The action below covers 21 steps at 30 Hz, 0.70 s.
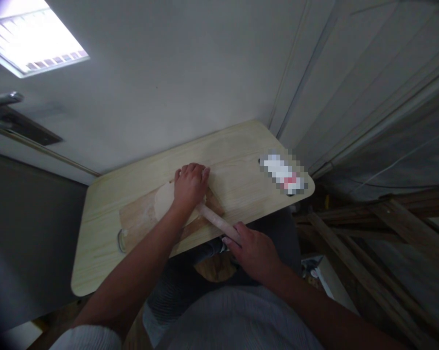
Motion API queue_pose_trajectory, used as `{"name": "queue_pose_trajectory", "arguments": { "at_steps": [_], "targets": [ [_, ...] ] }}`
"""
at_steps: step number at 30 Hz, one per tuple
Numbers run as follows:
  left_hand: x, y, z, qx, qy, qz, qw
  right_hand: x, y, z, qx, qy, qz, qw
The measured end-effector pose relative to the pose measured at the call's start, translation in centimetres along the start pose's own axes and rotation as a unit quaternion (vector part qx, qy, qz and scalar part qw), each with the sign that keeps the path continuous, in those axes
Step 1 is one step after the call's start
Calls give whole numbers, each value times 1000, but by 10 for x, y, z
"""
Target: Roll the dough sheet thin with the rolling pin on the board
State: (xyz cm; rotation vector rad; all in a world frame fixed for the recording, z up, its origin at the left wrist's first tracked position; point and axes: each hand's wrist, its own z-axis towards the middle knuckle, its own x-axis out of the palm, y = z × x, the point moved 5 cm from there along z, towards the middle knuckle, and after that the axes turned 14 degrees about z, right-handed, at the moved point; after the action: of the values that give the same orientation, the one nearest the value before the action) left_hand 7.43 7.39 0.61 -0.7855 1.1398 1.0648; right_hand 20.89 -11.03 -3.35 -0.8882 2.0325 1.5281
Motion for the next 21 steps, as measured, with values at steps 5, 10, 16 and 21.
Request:
{"name": "queue_pose_trajectory", "arguments": {
  "at_steps": [5, 10, 16, 21],
  "targets": [
    [1, -5, 5, 9, 1, 9, 1000, -2, 0, 1, 15, 1, 16, 1000],
    [-1, -9, 10, 15, -7, -1, 1000, -2, -1, 2, 11, -4, 19, 1000],
    [1, -11, 15, -2, 3, -8, 1000, -4, 0, 2, 6, -8, 17, 1000],
    [3, -11, 18, 1, -1, -4, 1000, -9, 1, 2, 11, -11, 32, 999]
  ]
}}
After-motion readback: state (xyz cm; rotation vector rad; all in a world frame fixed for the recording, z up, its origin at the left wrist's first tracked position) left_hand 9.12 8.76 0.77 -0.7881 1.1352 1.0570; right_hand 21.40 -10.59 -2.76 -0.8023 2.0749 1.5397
